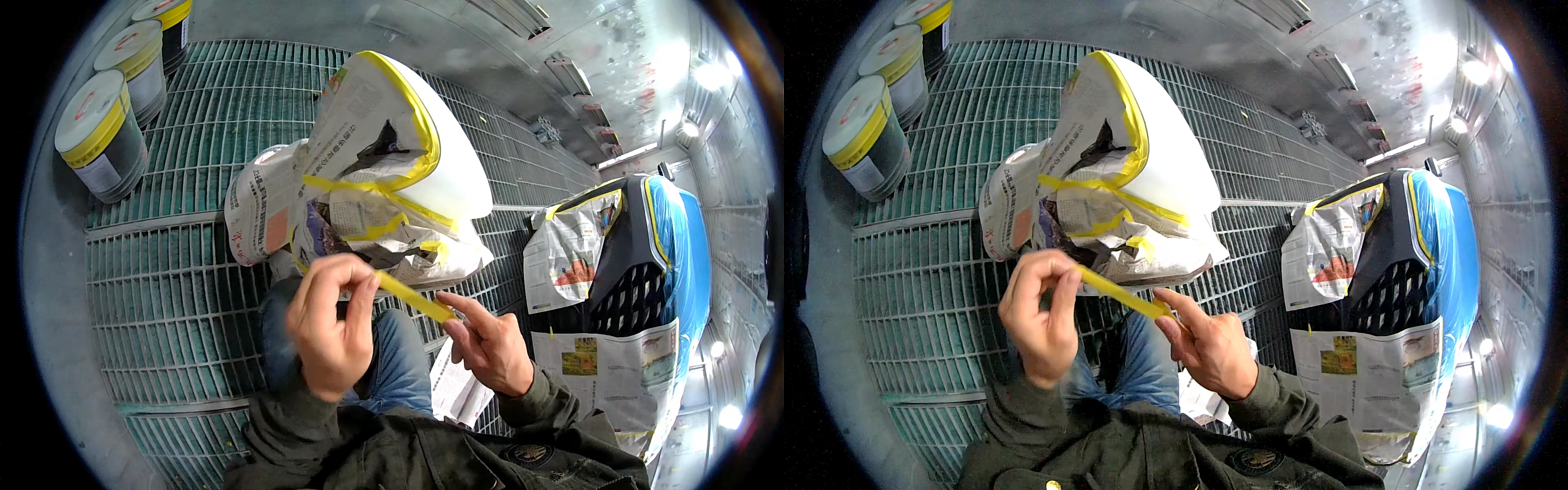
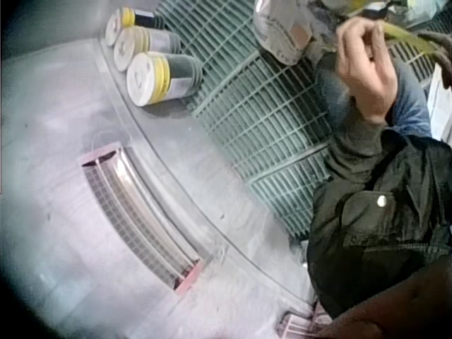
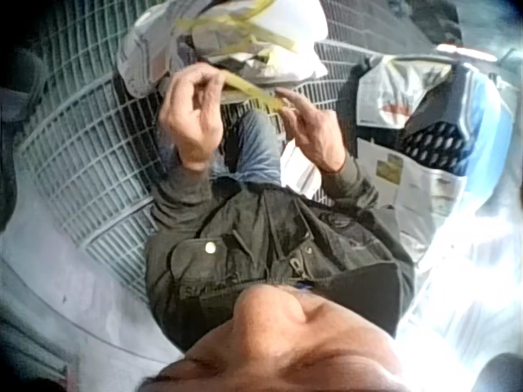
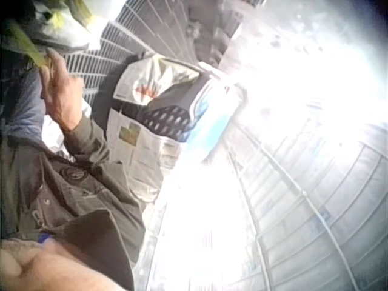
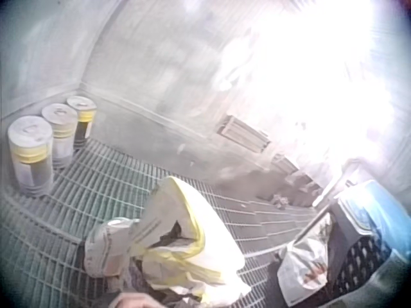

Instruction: The person wraps a white car part with newspaper and secures it using yellow masking tape. They fold the newspaper around the object and apply tape to hold the paper in place, preparing the part for painting.

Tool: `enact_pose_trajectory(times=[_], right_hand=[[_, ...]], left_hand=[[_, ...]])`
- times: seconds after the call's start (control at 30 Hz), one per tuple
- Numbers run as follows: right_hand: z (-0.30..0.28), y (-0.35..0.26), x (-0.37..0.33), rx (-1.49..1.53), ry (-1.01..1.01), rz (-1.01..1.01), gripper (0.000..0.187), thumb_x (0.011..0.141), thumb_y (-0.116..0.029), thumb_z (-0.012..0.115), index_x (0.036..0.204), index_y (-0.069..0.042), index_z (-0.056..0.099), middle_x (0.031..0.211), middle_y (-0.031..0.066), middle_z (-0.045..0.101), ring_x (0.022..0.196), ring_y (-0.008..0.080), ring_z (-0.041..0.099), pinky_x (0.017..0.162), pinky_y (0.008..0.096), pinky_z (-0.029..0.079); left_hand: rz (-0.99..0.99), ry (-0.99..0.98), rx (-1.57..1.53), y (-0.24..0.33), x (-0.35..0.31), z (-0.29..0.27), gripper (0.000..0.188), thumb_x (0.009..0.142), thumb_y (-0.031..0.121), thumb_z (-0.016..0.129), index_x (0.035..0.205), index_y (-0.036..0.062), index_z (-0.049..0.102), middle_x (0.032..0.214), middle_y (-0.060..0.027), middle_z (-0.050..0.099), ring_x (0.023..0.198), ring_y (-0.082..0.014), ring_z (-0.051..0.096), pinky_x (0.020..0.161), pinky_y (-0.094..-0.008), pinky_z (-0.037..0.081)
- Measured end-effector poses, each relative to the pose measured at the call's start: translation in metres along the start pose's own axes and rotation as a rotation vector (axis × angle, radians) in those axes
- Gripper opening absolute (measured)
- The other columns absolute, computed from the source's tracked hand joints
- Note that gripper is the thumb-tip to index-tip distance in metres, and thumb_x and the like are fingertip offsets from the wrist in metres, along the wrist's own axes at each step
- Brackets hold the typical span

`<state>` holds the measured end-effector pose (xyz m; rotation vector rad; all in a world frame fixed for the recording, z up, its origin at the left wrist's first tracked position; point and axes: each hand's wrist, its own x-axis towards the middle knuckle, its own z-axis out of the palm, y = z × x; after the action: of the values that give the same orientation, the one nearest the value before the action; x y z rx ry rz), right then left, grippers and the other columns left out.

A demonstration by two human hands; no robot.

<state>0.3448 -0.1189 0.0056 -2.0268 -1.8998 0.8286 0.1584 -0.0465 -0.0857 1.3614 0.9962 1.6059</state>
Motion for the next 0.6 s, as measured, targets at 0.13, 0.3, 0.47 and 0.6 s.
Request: enact_pose_trajectory(times=[0.13,0.3,0.47,0.6], right_hand=[[0.005,-0.009,0.013,0.082,0.093,-0.034,0.024,0.102,-0.017,0.063,0.119,0.000,0.064,0.063,0.0081,0.067,0.053,0.0144,0.068,0.050,0.0276,0.052],[0.010,-0.004,0.029,0.128,0.220,0.021,0.018,0.100,-0.016,0.068,0.102,0.002,0.070,0.063,0.0063,0.066,0.053,0.0103,0.064,0.050,0.0258,0.050],[0.015,0.004,0.038,0.123,0.300,0.013,0.018,0.098,-0.016,0.070,0.096,0.002,0.072,0.061,0.0068,0.065,0.053,0.0091,0.063,0.051,0.0255,0.049],[0.012,0.004,0.043,0.099,0.323,-0.015,0.017,0.096,-0.015,0.071,0.095,0.002,0.072,0.063,0.0092,0.066,0.055,0.0121,0.065,0.054,0.0273,0.050]], left_hand=[[-0.086,0.019,-0.055,-0.018,0.030,0.017,0.007,0.096,0.004,0.067,0.097,-0.0027,0.064,0.089,-0.0066,0.065,0.076,-0.0106,0.063,0.068,-0.0252,0.051],[-0.167,-0.250,-0.114,-0.035,0.051,0.041,0.014,0.089,0.007,0.077,0.095,-0.0028,0.069,0.080,-0.0056,0.070,0.071,-0.0105,0.065,0.065,-0.0270,0.053],[-0.108,-0.344,-0.152,-0.039,0.057,0.040,0.015,0.085,0.001,0.078,0.098,-0.0004,0.073,0.085,-0.0064,0.073,0.077,-0.0135,0.069,0.070,-0.0275,0.055],[0.116,-0.421,-0.111,-0.045,0.049,0.027,0.025,0.088,0.004,0.073,0.113,0.0006,0.073,0.104,-0.0137,0.074,0.096,-0.0261,0.071,0.082,-0.0339,0.056]])
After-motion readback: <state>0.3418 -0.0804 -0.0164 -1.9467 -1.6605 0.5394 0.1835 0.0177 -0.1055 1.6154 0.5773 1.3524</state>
